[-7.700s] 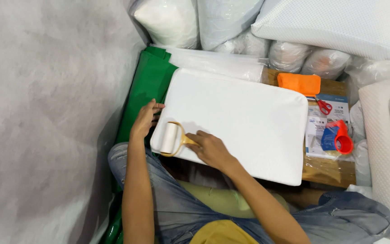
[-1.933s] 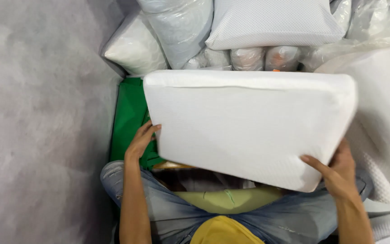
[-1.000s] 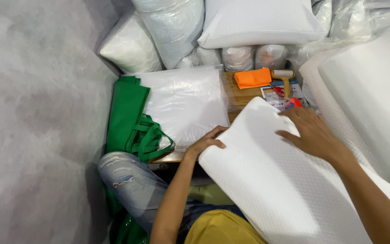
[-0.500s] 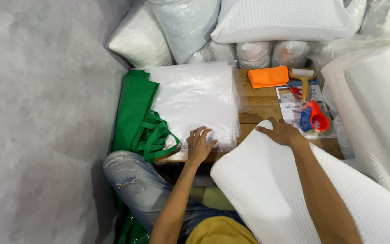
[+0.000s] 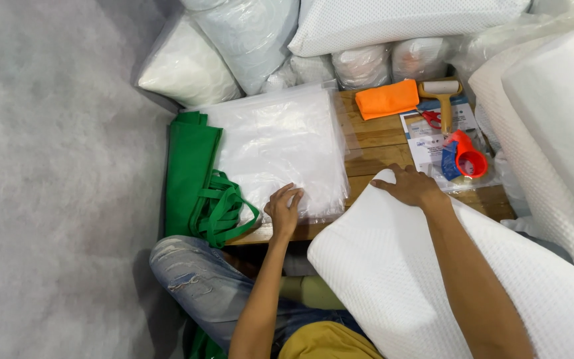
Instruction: The person wipes a white pillow with an orange cloth, uses a lint roller on both sides of the pillow, and inserts the pillow into a clear plastic bag.
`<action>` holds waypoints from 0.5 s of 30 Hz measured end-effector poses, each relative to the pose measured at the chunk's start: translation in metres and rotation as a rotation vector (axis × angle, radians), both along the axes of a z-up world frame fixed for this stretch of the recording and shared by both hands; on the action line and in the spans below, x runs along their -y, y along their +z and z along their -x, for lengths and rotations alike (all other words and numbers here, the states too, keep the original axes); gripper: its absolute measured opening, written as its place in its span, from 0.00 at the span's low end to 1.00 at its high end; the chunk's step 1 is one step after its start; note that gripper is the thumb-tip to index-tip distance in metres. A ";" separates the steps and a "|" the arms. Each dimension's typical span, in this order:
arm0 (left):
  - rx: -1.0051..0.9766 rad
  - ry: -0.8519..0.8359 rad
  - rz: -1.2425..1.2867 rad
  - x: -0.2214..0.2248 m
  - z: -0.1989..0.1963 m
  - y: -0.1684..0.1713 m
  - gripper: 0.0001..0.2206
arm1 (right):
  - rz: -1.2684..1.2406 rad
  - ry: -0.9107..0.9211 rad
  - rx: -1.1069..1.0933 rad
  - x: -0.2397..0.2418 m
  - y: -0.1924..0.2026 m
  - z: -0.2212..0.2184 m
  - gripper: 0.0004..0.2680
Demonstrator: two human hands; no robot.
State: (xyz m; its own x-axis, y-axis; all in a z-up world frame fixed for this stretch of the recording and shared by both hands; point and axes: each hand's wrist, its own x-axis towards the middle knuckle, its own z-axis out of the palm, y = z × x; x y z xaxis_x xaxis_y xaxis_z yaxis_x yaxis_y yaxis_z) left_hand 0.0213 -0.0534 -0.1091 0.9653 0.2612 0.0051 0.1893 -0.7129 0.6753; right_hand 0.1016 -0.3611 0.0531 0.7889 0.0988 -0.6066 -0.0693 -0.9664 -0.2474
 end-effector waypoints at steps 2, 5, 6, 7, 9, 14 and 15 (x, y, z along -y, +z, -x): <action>0.183 0.137 0.224 0.002 -0.002 0.019 0.08 | 0.007 0.015 -0.007 0.001 -0.001 0.000 0.34; 0.148 0.293 0.491 0.008 -0.007 0.053 0.14 | -0.016 0.000 0.005 -0.001 0.003 0.001 0.33; 0.147 0.291 0.490 0.011 -0.009 0.065 0.14 | -0.017 -0.001 0.005 0.001 -0.004 -0.001 0.33; 0.194 0.296 0.515 0.013 -0.010 0.077 0.13 | -0.018 0.007 0.014 0.003 -0.010 -0.003 0.33; 0.241 0.299 0.536 0.018 -0.010 0.092 0.12 | -0.021 0.012 0.023 0.004 -0.021 -0.005 0.33; 0.400 0.116 0.320 0.031 -0.007 0.094 0.08 | -0.122 0.231 0.366 -0.008 -0.041 -0.006 0.22; 0.405 0.115 0.318 0.034 -0.005 0.090 0.08 | -0.123 0.231 0.371 -0.016 -0.039 -0.002 0.22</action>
State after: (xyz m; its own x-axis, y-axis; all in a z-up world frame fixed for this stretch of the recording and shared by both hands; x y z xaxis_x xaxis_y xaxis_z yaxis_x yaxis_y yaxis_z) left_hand 0.0260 -0.0874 -0.0193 0.8675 0.4146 0.2749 -0.0668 -0.4504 0.8903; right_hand 0.1034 -0.3449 0.0142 0.8996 0.3509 -0.2599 0.2594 -0.9082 -0.3284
